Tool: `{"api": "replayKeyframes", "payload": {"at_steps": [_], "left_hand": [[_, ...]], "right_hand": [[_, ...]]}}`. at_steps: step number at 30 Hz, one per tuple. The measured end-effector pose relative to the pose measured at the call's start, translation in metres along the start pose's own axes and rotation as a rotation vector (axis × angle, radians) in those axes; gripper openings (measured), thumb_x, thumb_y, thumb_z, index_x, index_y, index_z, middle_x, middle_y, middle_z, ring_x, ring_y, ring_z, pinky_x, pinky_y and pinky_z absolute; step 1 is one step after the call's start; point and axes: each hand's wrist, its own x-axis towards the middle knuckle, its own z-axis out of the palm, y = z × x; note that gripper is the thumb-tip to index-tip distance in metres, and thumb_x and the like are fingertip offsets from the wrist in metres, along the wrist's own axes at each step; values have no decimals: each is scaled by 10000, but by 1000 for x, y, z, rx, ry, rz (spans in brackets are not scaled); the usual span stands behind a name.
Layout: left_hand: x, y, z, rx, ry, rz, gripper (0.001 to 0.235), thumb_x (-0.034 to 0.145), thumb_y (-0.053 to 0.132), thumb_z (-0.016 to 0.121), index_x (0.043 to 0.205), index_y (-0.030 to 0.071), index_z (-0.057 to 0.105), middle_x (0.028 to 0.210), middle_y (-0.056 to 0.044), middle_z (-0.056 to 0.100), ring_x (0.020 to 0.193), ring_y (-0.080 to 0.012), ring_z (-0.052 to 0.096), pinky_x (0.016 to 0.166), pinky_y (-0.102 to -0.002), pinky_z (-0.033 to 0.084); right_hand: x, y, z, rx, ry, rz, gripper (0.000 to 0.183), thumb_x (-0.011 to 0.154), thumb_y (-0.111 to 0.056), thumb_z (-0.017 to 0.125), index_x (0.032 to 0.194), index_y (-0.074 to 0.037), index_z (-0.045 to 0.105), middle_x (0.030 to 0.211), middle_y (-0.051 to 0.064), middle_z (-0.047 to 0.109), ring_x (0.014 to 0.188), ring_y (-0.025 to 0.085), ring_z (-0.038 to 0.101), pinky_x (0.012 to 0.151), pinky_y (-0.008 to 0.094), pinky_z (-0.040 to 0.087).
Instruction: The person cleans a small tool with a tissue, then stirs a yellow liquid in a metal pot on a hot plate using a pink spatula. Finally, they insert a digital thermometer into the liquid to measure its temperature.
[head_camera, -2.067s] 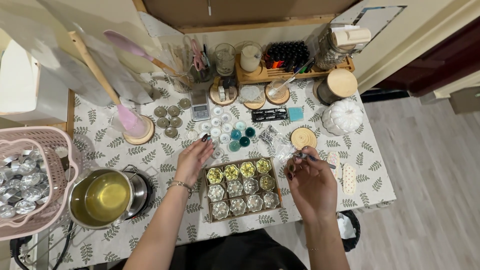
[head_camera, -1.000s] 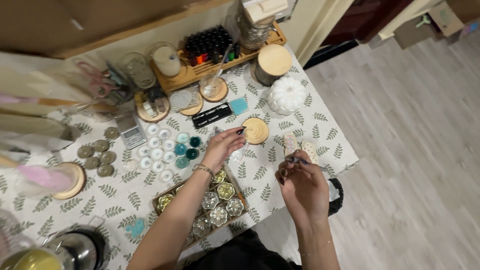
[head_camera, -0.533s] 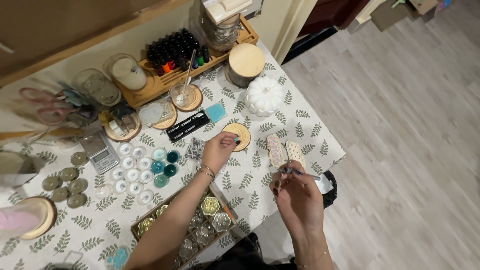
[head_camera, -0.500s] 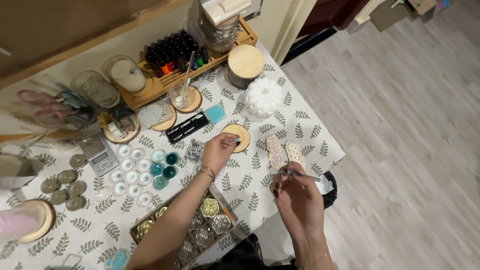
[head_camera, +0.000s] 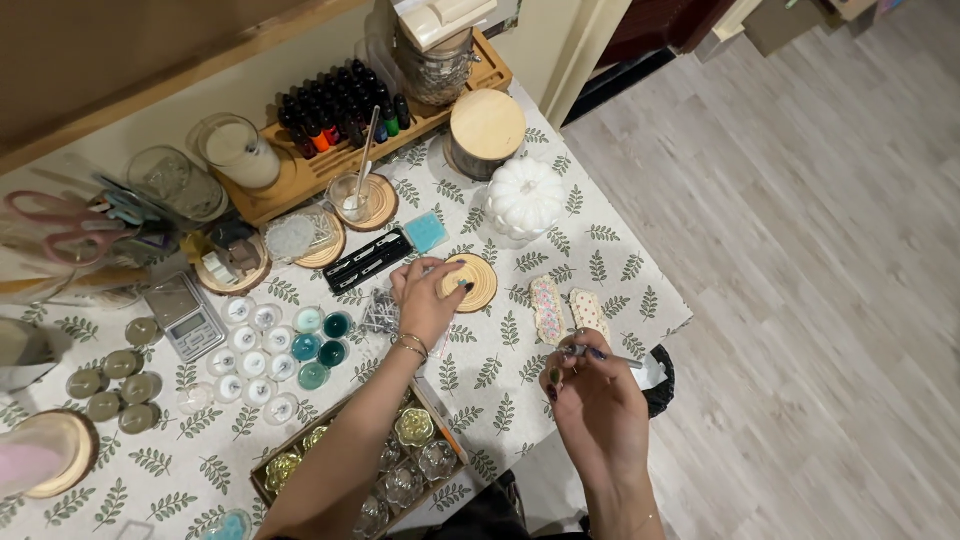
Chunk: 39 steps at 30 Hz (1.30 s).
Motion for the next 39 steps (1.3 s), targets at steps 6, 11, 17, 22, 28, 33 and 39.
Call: {"api": "replayKeyframes", "payload": {"at_steps": [6,11,17,22,28,33,39], "left_hand": [[0,26,-47,-359,207,-44,276,885,151,748,1161,144,745,1010,27,750,957,-138,652,883,-279,514],[-48,22,-111,-537,320,-88,195,945,127,718,1111,33,759,954,-24,788,818,-53,664,739,-215,528],[-118,-35,-166,-541,359,-369,226,980,166,687,1123,10,767,885,-43,769,752,-46,616,679,-216,497],[-154,-87,-176,-627,441,-382,268,947,165,692,1154,7,757,892,-30,765,760,-59,653,685,-215,514],[-149,-113,-168,-652,430,-540,261,944,176,673,1136,29,770,870,-21,782,719,-72,676,622,-236,521],[-137,-121,-168,-463,350,-487,265,900,165,713,1139,91,800,815,-55,776,688,-90,654,611,-239,498],[-119,-139,-155,-553,245,-437,252,904,218,743,1108,82,799,828,-7,781,713,-42,683,640,-199,531]], "right_hand": [[10,5,3,-44,-49,2,153,942,-131,573,1042,-18,603,878,73,606,855,192,550,799,337,450],[32,34,4,-156,-64,92,189,930,-96,557,1104,-33,593,908,75,619,890,181,586,817,319,484],[73,119,-2,-378,-216,284,198,920,-79,544,1098,-5,591,913,78,635,861,183,608,783,344,503],[107,188,-3,-480,-363,460,247,956,-18,589,1198,21,606,894,93,637,798,174,611,800,334,523],[116,237,-2,-633,-396,475,292,943,-50,626,1220,43,638,1011,139,718,830,178,662,775,311,538],[117,256,1,-717,-415,421,294,941,-74,627,1210,42,653,1018,140,740,843,174,687,776,314,554],[119,263,1,-728,-452,416,272,951,-64,629,1198,44,662,1020,139,733,841,178,680,786,309,555]]}}
